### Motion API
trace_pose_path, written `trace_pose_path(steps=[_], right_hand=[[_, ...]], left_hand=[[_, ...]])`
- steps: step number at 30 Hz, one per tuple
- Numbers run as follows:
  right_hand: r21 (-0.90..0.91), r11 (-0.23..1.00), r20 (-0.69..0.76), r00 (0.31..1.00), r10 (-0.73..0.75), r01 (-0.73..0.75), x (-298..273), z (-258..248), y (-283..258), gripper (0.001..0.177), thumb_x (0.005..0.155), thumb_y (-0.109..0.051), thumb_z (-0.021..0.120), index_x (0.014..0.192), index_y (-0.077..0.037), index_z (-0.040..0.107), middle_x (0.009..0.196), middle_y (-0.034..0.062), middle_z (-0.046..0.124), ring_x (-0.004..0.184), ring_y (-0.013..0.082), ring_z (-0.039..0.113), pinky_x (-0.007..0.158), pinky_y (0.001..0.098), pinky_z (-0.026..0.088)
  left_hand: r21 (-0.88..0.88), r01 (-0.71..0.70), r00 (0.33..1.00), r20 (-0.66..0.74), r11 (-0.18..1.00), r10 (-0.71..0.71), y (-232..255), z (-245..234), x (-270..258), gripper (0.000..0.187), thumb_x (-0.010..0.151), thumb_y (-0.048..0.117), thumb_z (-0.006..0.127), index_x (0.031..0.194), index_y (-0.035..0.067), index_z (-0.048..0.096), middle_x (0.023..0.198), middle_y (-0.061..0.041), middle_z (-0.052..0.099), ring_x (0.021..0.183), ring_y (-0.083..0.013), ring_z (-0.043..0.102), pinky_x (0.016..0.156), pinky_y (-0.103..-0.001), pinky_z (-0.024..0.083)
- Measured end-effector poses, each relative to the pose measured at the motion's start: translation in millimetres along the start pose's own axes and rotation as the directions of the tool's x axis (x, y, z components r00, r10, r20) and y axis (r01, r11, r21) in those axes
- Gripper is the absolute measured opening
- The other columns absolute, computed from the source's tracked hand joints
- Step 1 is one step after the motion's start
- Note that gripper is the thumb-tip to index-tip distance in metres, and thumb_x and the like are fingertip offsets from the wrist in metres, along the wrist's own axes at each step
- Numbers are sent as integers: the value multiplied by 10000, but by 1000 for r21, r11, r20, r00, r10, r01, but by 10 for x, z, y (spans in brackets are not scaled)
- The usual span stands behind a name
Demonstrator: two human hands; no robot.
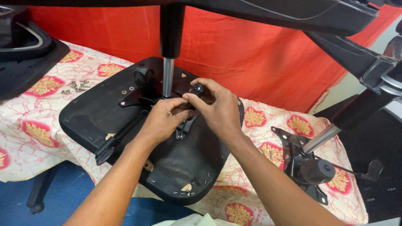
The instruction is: The person attaches a black plastic knob to a metal rod on an office chair base using both hands. They repeatedly tighten and loosen the knob to secure it in place.
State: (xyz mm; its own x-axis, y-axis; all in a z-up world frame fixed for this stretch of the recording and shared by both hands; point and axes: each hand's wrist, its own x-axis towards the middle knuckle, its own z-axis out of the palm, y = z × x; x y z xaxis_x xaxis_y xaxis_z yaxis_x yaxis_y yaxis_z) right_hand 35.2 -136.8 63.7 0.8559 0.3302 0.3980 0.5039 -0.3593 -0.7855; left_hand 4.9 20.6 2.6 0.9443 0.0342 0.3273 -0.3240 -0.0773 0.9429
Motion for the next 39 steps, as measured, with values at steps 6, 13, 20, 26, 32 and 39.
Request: trace_pose_path(steps=[6,13,20,26,32,39], right_hand=[[-18,993,124,985,-117,120,105,-89,-34,363,880,-199,758,1214,-84,670,1018,8,735,872,69,741,714,270,604],[139,985,225,966,-129,99,127,-155,-10,319,960,-161,670,1269,-92,697,1025,27,743,857,89,719,705,268,605],[2,996,39,995,-88,88,87,-84,-113,330,868,-175,774,1182,-78,741,896,-2,774,824,66,751,712,260,598],[98,981,305,933,-191,169,201,-288,-74,391,912,-184,714,1288,-92,655,1064,-29,735,905,57,721,777,261,594],[19,998,230,971,-59,56,169,-212,-55,407,888,-189,736,1285,-109,695,917,31,782,761,87,732,687,264,599],[-78,992,0,995,-96,96,111,-60,-88,400,841,-217,823,1207,-85,731,915,30,804,790,91,771,691,258,610]], left_hand=[[74,126,982,-153,989,-113,24,111,32,248,865,10,744,1102,-25,680,938,-81,784,848,-115,721,777,-252,566],[-95,39,999,36,995,-36,-147,0,77,282,936,6,628,1214,-2,676,1088,-72,764,970,-95,729,906,-256,583],[41,60,998,8,997,-60,73,86,40,299,938,104,672,1221,9,689,1028,-30,764,919,-86,691,851,-253,548],[378,221,970,-183,899,-162,222,207,-2,242,915,153,799,1088,3,718,831,-102,698,711,-133,616,675,-269,487],[-28,-27,992,-124,999,23,-6,96,3,188,872,38,742,995,39,599,802,54,688,727,6,618,644,-172,490],[15,-36,997,-66,999,37,-186,49,48,175,934,15,697,1101,13,644,918,-16,680,826,-50,605,757,-227,512]])
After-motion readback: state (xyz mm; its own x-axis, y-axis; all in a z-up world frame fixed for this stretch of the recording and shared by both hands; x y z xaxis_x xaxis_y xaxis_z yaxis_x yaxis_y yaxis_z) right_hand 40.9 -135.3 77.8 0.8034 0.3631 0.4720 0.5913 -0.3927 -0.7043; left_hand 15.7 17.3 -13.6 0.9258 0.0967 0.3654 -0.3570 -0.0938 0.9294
